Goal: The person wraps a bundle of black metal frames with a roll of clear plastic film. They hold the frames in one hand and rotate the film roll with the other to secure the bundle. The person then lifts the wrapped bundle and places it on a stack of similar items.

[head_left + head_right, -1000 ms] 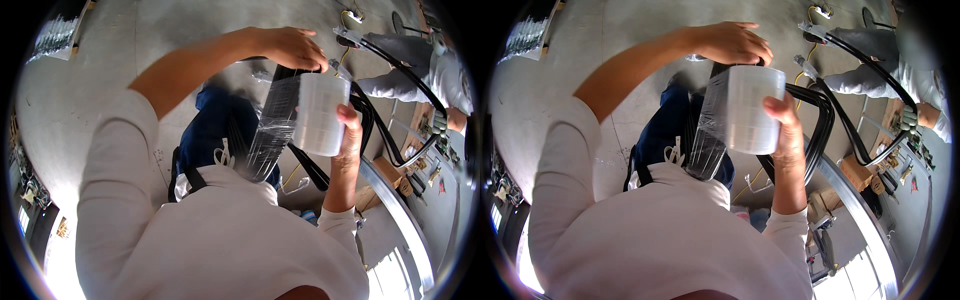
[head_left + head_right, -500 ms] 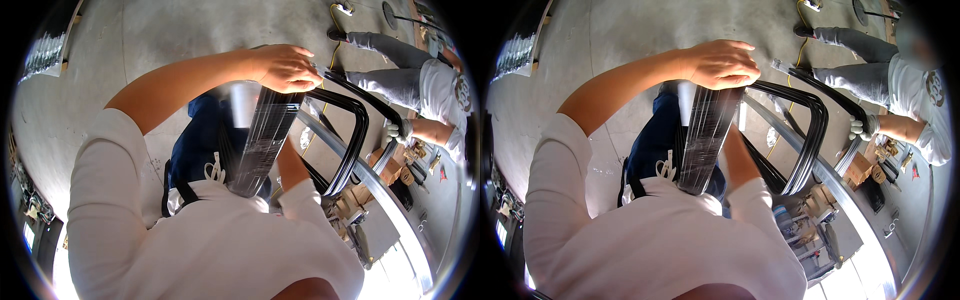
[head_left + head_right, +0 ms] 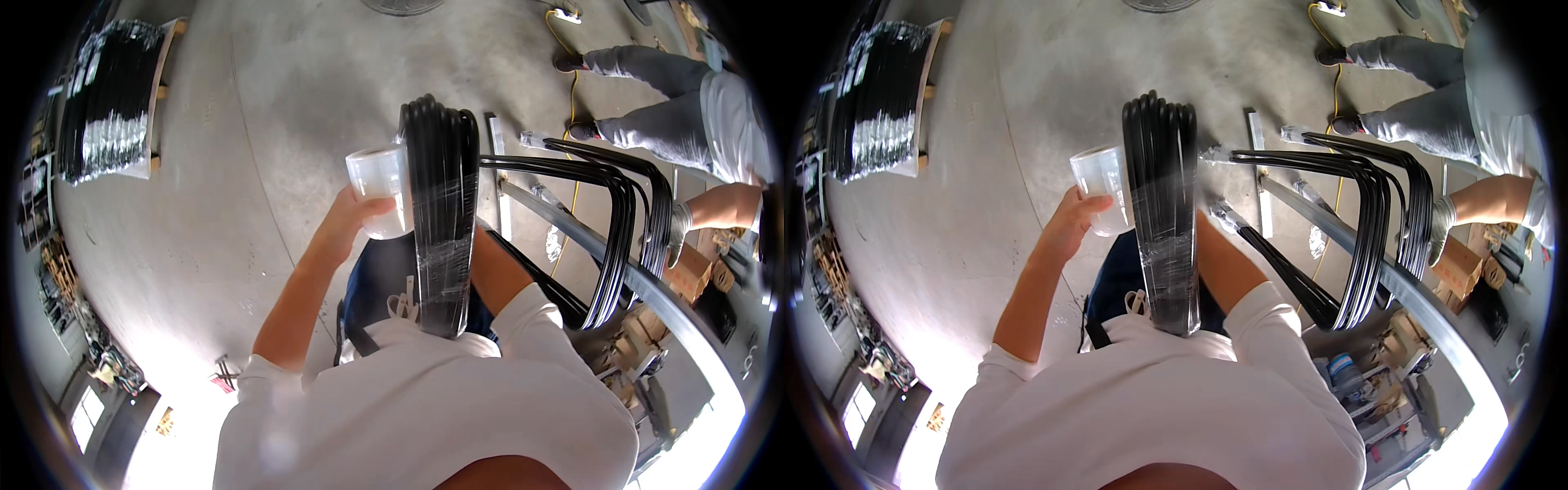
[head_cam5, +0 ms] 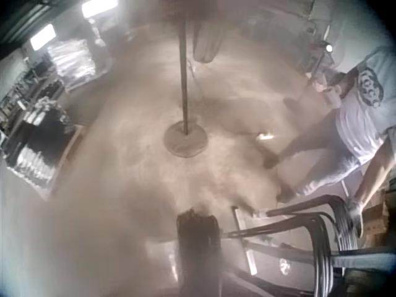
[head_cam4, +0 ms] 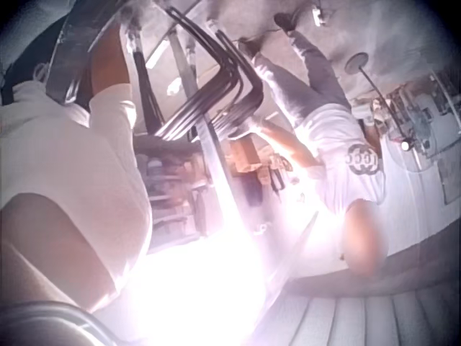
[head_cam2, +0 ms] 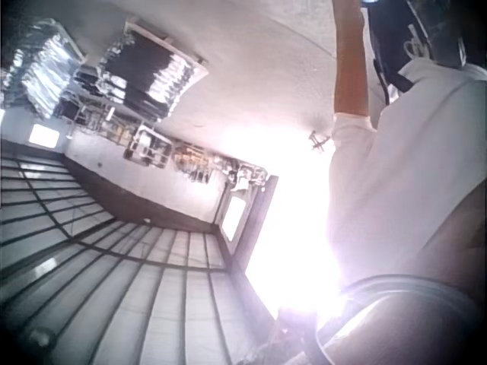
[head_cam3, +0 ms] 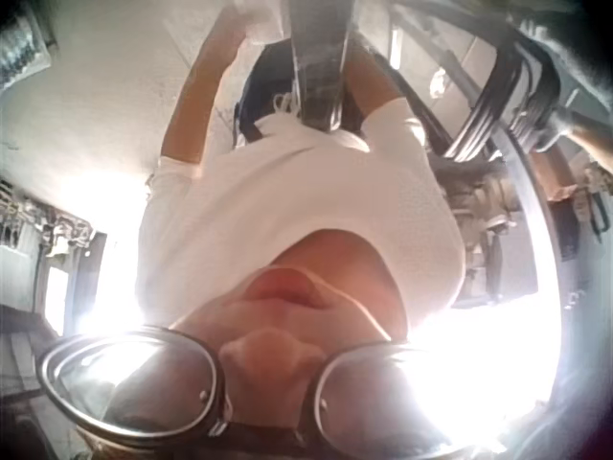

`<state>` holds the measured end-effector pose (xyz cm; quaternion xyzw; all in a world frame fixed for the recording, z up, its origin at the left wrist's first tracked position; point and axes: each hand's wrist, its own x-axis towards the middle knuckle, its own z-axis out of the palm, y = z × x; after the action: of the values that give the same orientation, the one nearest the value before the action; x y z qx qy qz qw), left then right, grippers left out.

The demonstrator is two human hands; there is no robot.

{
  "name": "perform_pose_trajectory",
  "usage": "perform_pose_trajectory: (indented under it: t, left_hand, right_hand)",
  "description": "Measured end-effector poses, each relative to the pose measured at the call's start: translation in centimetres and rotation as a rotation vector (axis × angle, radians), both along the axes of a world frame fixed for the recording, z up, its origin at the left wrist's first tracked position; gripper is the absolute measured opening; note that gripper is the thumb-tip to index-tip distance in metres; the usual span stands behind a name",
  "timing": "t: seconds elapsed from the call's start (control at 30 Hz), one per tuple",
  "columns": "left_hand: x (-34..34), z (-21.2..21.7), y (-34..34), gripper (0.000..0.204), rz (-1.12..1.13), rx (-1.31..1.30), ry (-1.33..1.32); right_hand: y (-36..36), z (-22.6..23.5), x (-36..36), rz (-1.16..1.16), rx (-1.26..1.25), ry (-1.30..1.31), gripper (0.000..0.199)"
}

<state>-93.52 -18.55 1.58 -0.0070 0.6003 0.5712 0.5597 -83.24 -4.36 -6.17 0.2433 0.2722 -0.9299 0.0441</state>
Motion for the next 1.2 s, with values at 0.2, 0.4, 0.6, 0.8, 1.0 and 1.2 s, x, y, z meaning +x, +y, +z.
perform_pose_trajectory:
  t: [0.2,0.4,0.6,0.8,1.0,1.2]
  left_hand:
    - [-0.8,5.3,0.3,0.053,0.117,0.068,0.077]
    - [-1.2,8.7,4.6,0.051,-0.321,0.152,0.345]
    - [-10.8,0.0,11.8,0.050,-0.685,0.594,0.597]
    - [-7.7,-5.9,16.5,0.059,-0.772,0.342,0.188]
    - [-3.6,-10.8,14.1,0.050,-0.444,0.413,0.474]
    - [-0.2,-8.4,6.9,0.065,-0.238,0.057,-0.097]
  right_hand:
    - [8.0,8.3,1.2,-0.226,0.927,-0.389,0.020]
    - [2.0,16.0,-2.6,-0.201,0.932,-0.254,0.071]
    - [7.2,16.9,-2.0,-0.040,0.643,-0.208,0.077]
    - [14.0,14.4,2.2,-0.045,0.529,-0.405,0.066]
    - [8.0,-0.5,8.4,-0.211,0.282,-0.356,0.040]
    - [2.9,-1.3,1.1,-0.212,-0.053,-0.052,0.034]
